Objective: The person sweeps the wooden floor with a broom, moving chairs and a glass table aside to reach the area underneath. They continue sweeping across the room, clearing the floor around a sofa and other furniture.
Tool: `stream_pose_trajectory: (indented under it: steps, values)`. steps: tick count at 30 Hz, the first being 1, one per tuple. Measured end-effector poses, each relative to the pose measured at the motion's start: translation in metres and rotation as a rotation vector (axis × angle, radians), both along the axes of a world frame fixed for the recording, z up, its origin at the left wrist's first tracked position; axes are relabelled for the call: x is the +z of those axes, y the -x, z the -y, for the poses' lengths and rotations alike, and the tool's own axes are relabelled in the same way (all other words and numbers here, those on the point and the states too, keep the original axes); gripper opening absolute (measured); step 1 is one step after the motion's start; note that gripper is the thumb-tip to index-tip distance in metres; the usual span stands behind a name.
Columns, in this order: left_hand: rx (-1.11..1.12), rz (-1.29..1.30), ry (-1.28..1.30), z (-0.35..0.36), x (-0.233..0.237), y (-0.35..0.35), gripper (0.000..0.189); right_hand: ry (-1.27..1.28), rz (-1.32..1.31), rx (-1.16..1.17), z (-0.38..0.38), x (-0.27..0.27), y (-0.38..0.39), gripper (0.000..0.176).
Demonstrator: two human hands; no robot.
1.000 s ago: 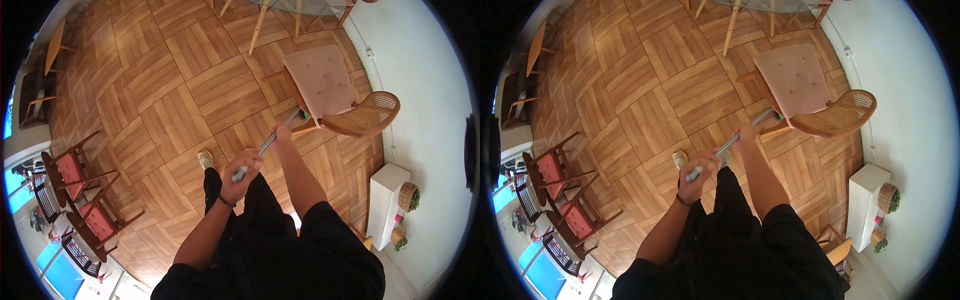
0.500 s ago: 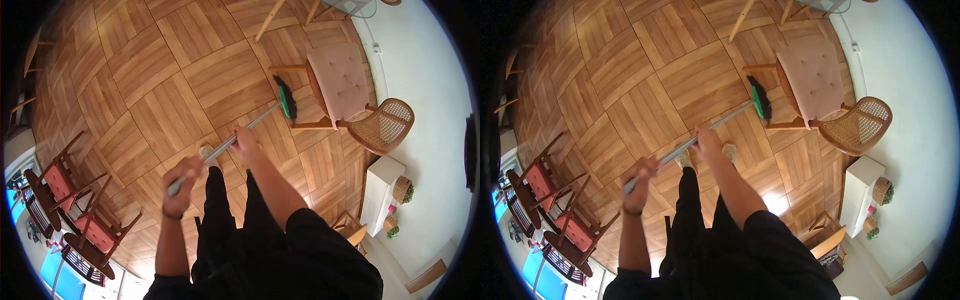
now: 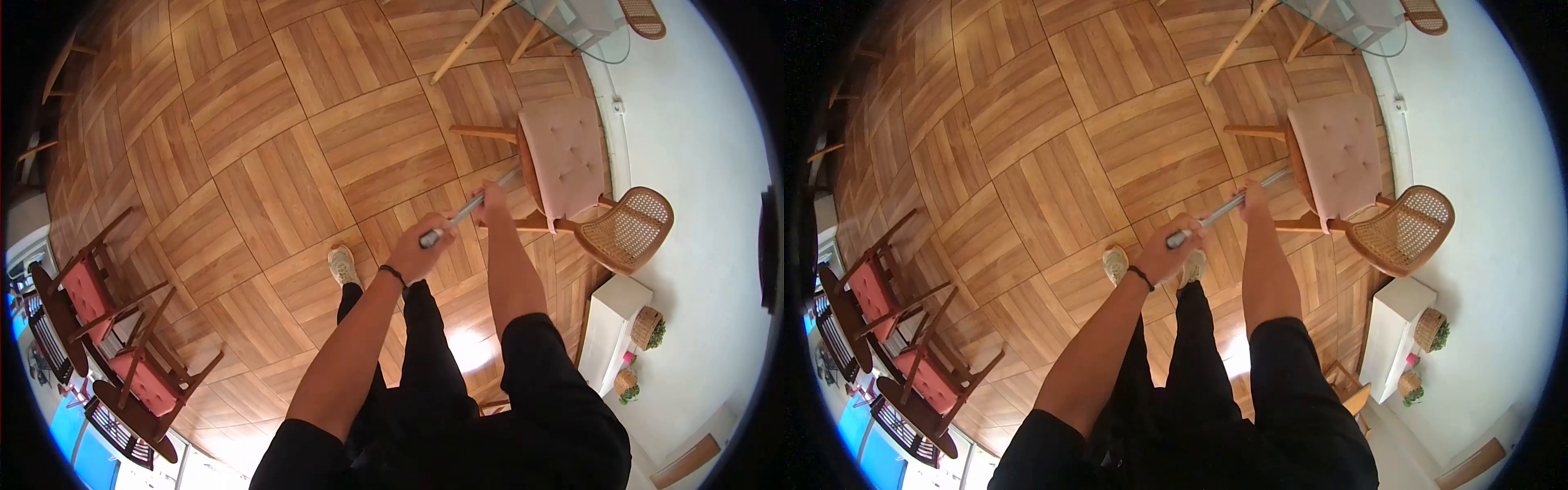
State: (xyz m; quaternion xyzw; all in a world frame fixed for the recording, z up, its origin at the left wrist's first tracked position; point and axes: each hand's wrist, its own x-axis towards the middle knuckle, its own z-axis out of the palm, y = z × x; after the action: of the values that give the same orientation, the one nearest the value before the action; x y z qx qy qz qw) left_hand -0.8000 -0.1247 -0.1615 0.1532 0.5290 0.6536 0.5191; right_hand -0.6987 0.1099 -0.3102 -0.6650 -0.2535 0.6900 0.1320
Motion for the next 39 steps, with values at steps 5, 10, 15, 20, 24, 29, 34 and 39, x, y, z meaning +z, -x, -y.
stream_pose_trajectory:
  steps: [5,10,15,20,24,29,34,39]
  values:
    - [0.127,-0.143,0.052,0.076,0.028,0.011,0.008,-0.831,0.110,1.652,0.081,0.015,-0.001,0.018]
    - [0.228,-0.307,0.041,0.173,0.126,0.051,0.009,-0.372,-0.402,0.978,0.232,0.035,0.053,0.011]
    - [0.285,-0.430,-0.105,0.215,0.240,0.085,0.028,0.397,-0.347,0.127,0.291,0.216,0.118,0.013]
    - [0.330,-0.400,-0.258,0.236,0.293,0.056,0.029,0.389,-0.228,0.009,0.308,0.298,0.044,0.015]
    - [0.104,-0.130,-0.232,0.210,0.271,-0.026,0.010,0.317,0.000,-0.182,0.288,0.274,-0.078,0.020]
    - [-0.282,-0.070,0.055,0.171,0.257,-0.111,0.028,0.478,0.001,-0.475,0.268,0.195,-0.228,0.002]
    - [-0.264,-0.001,0.150,0.197,0.242,-0.086,0.050,0.556,-0.073,-0.407,0.256,0.171,-0.223,0.003]
    - [0.319,-0.143,0.536,0.312,0.172,-0.032,0.027,0.716,-0.005,-0.339,0.234,0.167,-0.083,0.014]
